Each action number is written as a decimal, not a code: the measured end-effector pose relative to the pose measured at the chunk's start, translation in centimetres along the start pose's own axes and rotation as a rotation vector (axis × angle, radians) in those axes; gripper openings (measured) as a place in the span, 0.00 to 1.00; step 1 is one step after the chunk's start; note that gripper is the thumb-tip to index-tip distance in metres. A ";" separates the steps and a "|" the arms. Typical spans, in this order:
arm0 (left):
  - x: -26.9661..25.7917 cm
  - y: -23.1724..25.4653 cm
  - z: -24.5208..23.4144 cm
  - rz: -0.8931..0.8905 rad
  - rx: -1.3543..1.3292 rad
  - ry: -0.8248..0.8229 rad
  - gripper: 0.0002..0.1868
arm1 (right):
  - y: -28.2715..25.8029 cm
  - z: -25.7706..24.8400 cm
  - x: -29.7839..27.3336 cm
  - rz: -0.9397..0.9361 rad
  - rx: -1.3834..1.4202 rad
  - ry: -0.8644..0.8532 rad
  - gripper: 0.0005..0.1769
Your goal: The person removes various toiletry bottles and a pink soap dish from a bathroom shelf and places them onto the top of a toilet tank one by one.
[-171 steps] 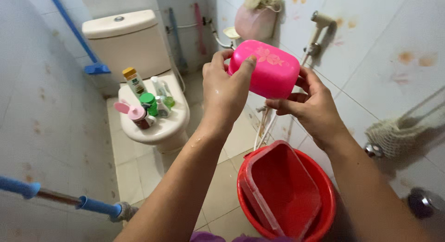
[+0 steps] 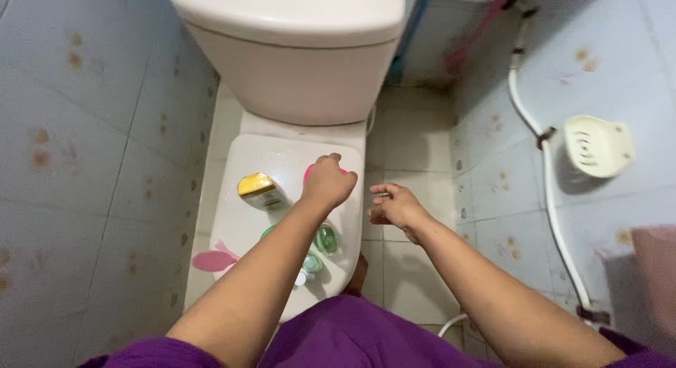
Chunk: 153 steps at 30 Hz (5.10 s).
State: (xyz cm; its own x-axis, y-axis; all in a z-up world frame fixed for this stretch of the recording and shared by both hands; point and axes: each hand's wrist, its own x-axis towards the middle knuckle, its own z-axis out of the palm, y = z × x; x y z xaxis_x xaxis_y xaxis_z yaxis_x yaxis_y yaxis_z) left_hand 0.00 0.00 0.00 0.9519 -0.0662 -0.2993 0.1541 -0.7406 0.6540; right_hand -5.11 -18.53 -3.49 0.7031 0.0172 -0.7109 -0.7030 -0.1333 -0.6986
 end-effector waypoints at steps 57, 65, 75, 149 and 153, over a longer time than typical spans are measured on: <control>-58.8 5.3 20.5 0.975 0.601 -1.266 0.32 | 48.7 14.4 -61.8 0.238 1.121 0.994 0.24; -64.5 3.7 25.0 1.148 0.633 -1.406 0.33 | 52.0 18.6 -64.9 0.288 1.282 1.129 0.25; -71.1 6.2 30.9 1.372 0.697 -1.588 0.29 | 51.2 20.6 -69.9 0.342 1.426 1.429 0.19; -142.3 13.6 36.7 1.394 0.255 -2.117 0.22 | 84.5 18.7 -128.7 -0.276 1.094 2.103 0.22; -144.9 16.0 36.3 1.422 0.030 -2.184 0.20 | 84.5 16.7 -132.6 -0.300 0.992 2.120 0.20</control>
State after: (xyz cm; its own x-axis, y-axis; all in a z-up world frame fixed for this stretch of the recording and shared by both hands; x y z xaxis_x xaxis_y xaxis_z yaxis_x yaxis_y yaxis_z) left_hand -145.06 -26.50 28.64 -0.8949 -0.4293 0.1223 0.0105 0.2536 0.9673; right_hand -159.58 -15.49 30.36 -0.5998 -0.7992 -0.0398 0.0353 0.0233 -0.9991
